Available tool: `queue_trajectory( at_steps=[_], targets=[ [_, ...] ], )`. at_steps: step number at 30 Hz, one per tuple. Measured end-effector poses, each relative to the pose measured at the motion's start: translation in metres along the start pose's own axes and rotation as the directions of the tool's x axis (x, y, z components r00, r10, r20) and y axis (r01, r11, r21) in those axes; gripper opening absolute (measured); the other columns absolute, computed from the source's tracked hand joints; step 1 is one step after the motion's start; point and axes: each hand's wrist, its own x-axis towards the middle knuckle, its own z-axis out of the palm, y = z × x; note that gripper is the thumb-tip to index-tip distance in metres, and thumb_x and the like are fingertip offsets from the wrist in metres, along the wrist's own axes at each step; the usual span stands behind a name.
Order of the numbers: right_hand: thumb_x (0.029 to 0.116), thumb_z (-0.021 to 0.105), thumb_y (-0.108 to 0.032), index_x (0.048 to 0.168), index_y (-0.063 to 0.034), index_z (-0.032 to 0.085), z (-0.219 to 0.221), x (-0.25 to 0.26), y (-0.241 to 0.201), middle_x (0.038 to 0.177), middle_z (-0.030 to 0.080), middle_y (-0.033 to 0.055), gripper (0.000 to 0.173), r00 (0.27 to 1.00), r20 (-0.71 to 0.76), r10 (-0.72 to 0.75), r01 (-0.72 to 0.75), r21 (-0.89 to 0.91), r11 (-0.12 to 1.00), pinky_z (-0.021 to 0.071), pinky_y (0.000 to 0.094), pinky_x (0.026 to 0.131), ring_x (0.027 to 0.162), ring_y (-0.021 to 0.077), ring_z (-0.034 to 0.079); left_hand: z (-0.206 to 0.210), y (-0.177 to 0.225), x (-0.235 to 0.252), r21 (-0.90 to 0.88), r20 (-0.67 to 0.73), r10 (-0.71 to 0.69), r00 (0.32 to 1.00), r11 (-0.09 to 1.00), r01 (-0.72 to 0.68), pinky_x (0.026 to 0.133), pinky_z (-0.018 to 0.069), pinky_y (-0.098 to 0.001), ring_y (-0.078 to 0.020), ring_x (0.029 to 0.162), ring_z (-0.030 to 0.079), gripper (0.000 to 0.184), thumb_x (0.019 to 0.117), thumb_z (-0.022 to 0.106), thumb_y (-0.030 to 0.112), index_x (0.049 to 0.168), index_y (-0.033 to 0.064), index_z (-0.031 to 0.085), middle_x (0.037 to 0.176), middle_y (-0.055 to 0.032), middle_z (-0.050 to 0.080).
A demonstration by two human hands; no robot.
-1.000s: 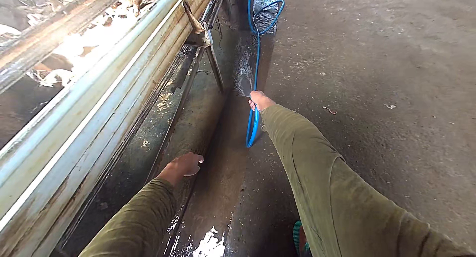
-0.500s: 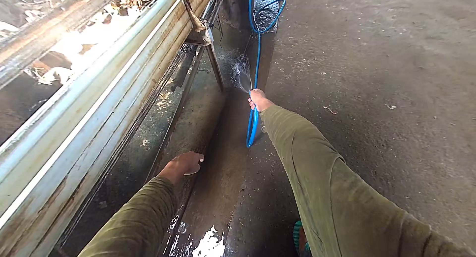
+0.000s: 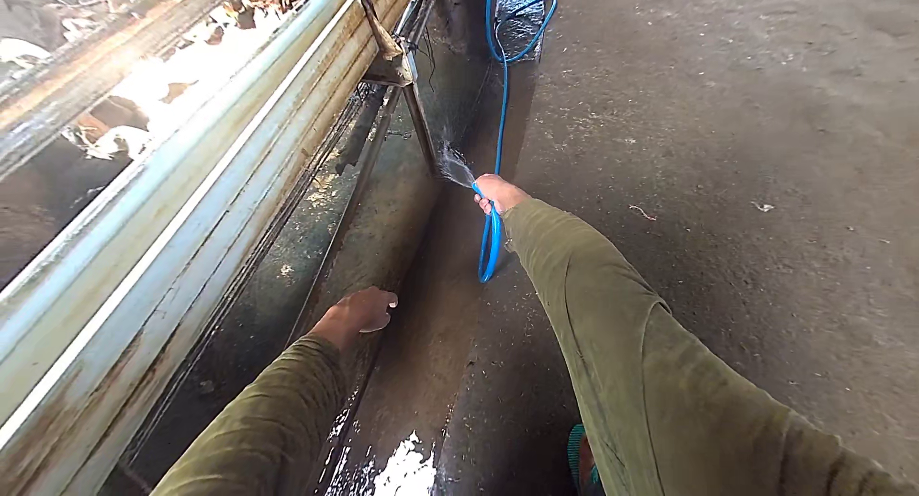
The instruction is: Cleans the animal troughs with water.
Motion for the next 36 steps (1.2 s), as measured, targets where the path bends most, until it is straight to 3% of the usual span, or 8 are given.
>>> queue_trajectory(
  at_steps=[5, 14, 20, 28, 36],
  targets=[
    [0.1102, 0.040, -0.027, 0.127, -0.0156, 0.050, 0.022, -0.003, 0.000, 0.071, 0.043, 0.0001, 0.022, 0.993, 0.108, -0.037, 0.042, -0.036, 0.998, 0.0284, 0.0182, 0.037, 0.042, 0.0055, 0.032, 0.003, -0.003, 0.002, 0.006, -0.001, 0.004, 1.000, 1.000, -0.004, 0.098, 0.0487, -0.0628, -0.0404, 0.121, 0.063, 0.042, 0.1014, 0.057, 0.019, 0.143, 0.0158, 0.057, 0.128, -0.0192, 0.066],
    [0.1091, 0.039, -0.026, 0.129, -0.0149, 0.050, 0.040, -0.002, 0.003, 0.073, 0.043, 0.0009, 0.025, 0.995, 0.045, -0.091, 0.096, -0.102, 0.990, 0.0303, 0.0217, 0.041, 0.045, 0.0079, 0.034, 0.010, -0.011, 0.005, 0.005, -0.004, 0.020, 1.000, 1.000, -0.020, 0.098, 0.0487, -0.0627, -0.0406, 0.119, 0.063, 0.041, 0.1006, 0.058, 0.019, 0.141, 0.0151, 0.058, 0.125, -0.0200, 0.067],
    [0.1088, 0.038, -0.026, 0.124, -0.0123, 0.052, 0.029, -0.002, 0.002, 0.076, 0.044, 0.0013, 0.024, 0.998, -0.020, -0.063, 0.060, -0.123, 0.991, 0.0320, 0.0234, 0.043, 0.048, 0.0089, 0.035, 0.007, -0.008, -0.001, -0.026, -0.008, 0.007, 1.000, 1.000, -0.007, 0.097, 0.0487, -0.0644, -0.0417, 0.119, 0.063, 0.041, 0.1014, 0.057, 0.019, 0.142, 0.0158, 0.058, 0.126, -0.0212, 0.066],
    [0.1082, 0.042, -0.025, 0.131, -0.0161, 0.051, 0.002, 0.009, 0.003, 0.075, 0.043, 0.0007, 0.026, 0.992, -0.071, -0.105, 0.105, -0.003, 0.994, 0.0313, 0.0228, 0.041, 0.047, 0.0087, 0.034, 0.003, -0.004, 0.003, -0.009, -0.011, 0.011, 1.000, 1.000, -0.011, 0.096, 0.0494, -0.0642, -0.0417, 0.118, 0.063, 0.041, 0.1015, 0.056, 0.019, 0.143, 0.0164, 0.057, 0.126, -0.0203, 0.067],
    [0.1096, 0.040, -0.027, 0.137, -0.0194, 0.051, -0.013, 0.003, -0.002, 0.076, 0.047, 0.0014, 0.031, 0.992, -0.056, -0.110, 0.110, 0.002, 0.994, 0.0310, 0.0213, 0.040, 0.046, 0.0081, 0.035, -0.004, 0.006, 0.001, -0.013, -0.001, -0.008, 1.000, 1.000, 0.008, 0.097, 0.0490, -0.0639, -0.0415, 0.120, 0.063, 0.043, 0.1020, 0.056, 0.020, 0.145, 0.0175, 0.055, 0.128, -0.0198, 0.066]
  ],
)
